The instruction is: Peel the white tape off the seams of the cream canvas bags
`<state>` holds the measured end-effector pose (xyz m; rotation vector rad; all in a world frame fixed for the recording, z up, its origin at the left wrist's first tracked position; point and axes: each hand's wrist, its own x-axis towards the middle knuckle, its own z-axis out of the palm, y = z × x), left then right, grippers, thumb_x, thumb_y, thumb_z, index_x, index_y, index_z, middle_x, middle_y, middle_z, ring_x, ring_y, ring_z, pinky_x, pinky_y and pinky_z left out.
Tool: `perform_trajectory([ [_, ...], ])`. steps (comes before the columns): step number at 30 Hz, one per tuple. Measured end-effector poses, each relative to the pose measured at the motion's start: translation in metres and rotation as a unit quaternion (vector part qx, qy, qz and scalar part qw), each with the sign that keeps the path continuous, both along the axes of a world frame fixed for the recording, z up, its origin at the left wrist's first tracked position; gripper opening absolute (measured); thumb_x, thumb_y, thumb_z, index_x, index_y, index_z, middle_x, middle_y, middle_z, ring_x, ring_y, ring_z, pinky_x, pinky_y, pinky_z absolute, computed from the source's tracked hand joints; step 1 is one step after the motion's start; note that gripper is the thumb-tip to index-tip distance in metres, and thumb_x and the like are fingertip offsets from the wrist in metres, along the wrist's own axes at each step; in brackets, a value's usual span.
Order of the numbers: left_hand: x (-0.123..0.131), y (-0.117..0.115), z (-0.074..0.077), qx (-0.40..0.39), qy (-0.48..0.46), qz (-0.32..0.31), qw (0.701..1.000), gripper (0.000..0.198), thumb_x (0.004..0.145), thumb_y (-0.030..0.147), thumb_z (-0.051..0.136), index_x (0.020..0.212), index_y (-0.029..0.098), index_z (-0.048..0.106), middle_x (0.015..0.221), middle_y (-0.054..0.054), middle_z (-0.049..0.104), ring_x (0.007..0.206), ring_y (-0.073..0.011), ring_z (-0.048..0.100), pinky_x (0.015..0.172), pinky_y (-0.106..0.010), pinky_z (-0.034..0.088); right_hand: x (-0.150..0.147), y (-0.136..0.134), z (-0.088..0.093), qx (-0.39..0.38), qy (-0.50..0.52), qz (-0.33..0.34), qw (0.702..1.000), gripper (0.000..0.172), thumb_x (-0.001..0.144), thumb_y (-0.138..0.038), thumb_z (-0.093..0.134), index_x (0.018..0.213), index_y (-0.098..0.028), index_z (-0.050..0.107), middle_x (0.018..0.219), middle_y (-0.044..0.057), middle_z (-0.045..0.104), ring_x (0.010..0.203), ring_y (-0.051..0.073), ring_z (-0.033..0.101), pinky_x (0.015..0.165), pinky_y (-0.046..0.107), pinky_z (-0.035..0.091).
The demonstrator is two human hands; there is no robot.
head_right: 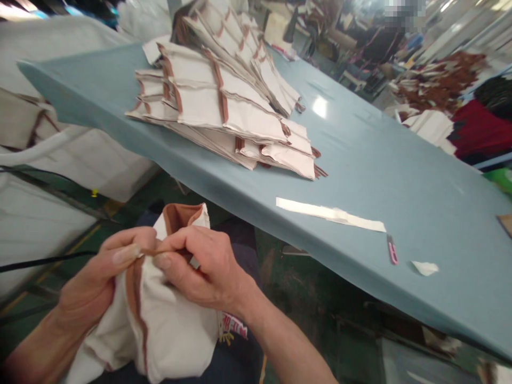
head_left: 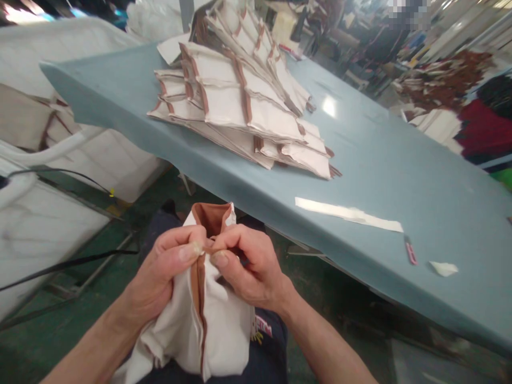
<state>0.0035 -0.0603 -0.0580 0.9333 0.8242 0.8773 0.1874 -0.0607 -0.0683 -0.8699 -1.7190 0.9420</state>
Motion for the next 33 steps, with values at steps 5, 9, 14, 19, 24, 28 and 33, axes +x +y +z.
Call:
perform_trajectory([
  [5, -0.006, 0.009, 0.009, 0.153, 0.061, -0.013, 0.986, 0.048, 0.094, 0.04, 0.084, 0.06, 0.02, 0.056, 0.058, 0.007, 0.051, 0.053, -0.0081, 0.043, 0.05, -0.016, 0.037, 0.01, 0.001, 0.011, -0.107, 0.06, 0.069, 0.99, 0.029, 0.11, -0.042, 0.068, 0.087, -0.025, 0.062, 0.076, -0.002, 0.062, 0.065, 0.015, 0.053, 0.066, 0.031, 0.047],
  [9, -0.019, 0.019, 0.015, 0.317, 0.131, -0.076, 0.936, 0.025, 0.099, 0.02, 0.069, 0.075, 0.024, 0.072, 0.067, 0.009, 0.067, 0.059, -0.0086, 0.06, 0.058, -0.013, 0.048, 0.015, 0.006, 0.025, -0.223, 0.103, 0.11, 0.963, 0.046, 0.1, -0.056, 0.084, 0.078, -0.024, 0.059, 0.071, -0.004, 0.053, 0.063, 0.014, 0.042, 0.058, 0.03, 0.035],
  [14, -0.024, 0.024, 0.021, 0.388, 0.139, -0.125, 0.902, 0.027, 0.109, 0.019, 0.064, 0.086, 0.027, 0.075, 0.074, 0.01, 0.076, 0.063, -0.0091, 0.067, 0.064, -0.014, 0.053, 0.013, 0.01, 0.036, -0.396, 0.151, 0.208, 0.882, 0.06, 0.083, -0.061, 0.1, 0.071, -0.024, 0.053, 0.065, -0.008, 0.041, 0.058, 0.01, 0.03, 0.051, 0.027, 0.025],
  [19, -0.023, 0.015, 0.026, 0.358, 0.098, -0.134, 0.919, 0.052, 0.118, 0.055, 0.062, 0.076, 0.026, 0.069, 0.061, 0.007, 0.072, 0.05, -0.0106, 0.061, 0.052, -0.019, 0.048, 0.007, 0.004, 0.04, -0.388, 0.158, 0.231, 0.878, 0.059, 0.086, -0.06, 0.097, 0.07, -0.024, 0.053, 0.06, -0.009, 0.042, 0.054, 0.01, 0.031, 0.048, 0.026, 0.027],
  [24, -0.014, -0.002, 0.018, 0.168, 0.001, -0.119, 0.979, 0.057, 0.105, 0.064, 0.078, 0.067, 0.023, 0.069, 0.057, 0.0, 0.07, 0.049, -0.0148, 0.06, 0.048, -0.023, 0.046, 0.006, -0.009, 0.04, -0.21, 0.094, 0.168, 0.959, 0.051, 0.099, -0.041, 0.087, 0.07, -0.024, 0.048, 0.06, -0.009, 0.042, 0.054, 0.009, 0.034, 0.05, 0.025, 0.027],
  [28, -0.012, -0.008, 0.006, 0.058, -0.066, -0.093, 0.992, 0.05, 0.098, 0.058, 0.087, 0.068, 0.022, 0.069, 0.06, 0.002, 0.062, 0.051, -0.0147, 0.054, 0.046, -0.024, 0.042, 0.008, -0.006, 0.038, -0.123, 0.054, 0.099, 0.986, 0.049, 0.101, -0.046, 0.083, 0.072, -0.024, 0.05, 0.063, -0.008, 0.047, 0.055, 0.009, 0.037, 0.052, 0.025, 0.032],
  [33, -0.02, 0.0, 0.012, 0.085, 0.012, -0.097, 0.992, 0.053, 0.097, 0.063, 0.086, 0.068, 0.023, 0.067, 0.062, 0.003, 0.06, 0.052, -0.0141, 0.052, 0.047, -0.024, 0.042, 0.01, 0.007, 0.036, -0.131, -0.008, 0.056, 0.99, 0.055, 0.098, -0.069, 0.08, 0.077, -0.023, 0.059, 0.07, -0.004, 0.061, 0.06, 0.011, 0.048, 0.062, 0.028, 0.041],
])
